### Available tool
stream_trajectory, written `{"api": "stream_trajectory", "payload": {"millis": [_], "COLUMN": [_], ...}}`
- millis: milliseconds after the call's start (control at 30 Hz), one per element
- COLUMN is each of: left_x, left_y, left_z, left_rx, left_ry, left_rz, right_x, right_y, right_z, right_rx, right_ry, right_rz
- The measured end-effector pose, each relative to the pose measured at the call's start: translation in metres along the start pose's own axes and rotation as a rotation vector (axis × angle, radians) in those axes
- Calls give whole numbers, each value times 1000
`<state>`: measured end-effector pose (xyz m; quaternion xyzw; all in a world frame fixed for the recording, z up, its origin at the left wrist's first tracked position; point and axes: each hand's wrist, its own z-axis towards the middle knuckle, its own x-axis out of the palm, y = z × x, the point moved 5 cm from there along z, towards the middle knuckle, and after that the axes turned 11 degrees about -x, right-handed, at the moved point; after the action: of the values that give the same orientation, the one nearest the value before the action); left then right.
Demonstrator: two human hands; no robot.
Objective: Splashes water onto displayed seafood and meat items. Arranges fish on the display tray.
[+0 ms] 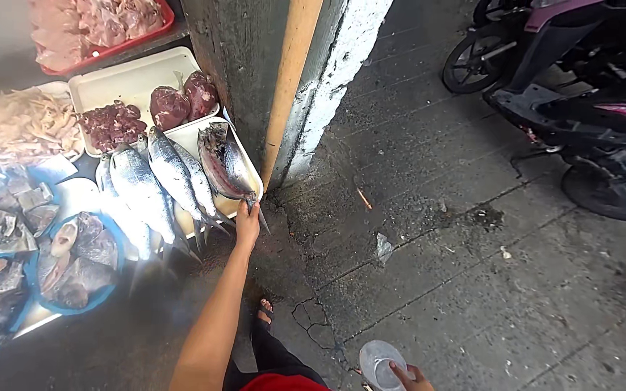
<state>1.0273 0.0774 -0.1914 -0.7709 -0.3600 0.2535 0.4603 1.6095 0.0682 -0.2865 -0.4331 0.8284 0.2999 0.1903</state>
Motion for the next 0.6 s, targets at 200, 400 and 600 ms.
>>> {"api": "stream_trajectory", "payload": {"millis": [200, 400, 600], "left_x": [4, 6, -1], "left_y": [4, -7, 5], "left_z": [-2, -10, -15], "left_rx": [-41, -145, -249], "left_ry": [11, -123, -56], "left_rz": [254, 464, 409], "right_x": [8, 27, 54], "right_y": [27, 179, 372], "right_z": [19, 31, 5], "right_rx": [-51, -439, -860], "right_ry": [-8, 57, 240], "right_rz": [125, 458, 524]}}
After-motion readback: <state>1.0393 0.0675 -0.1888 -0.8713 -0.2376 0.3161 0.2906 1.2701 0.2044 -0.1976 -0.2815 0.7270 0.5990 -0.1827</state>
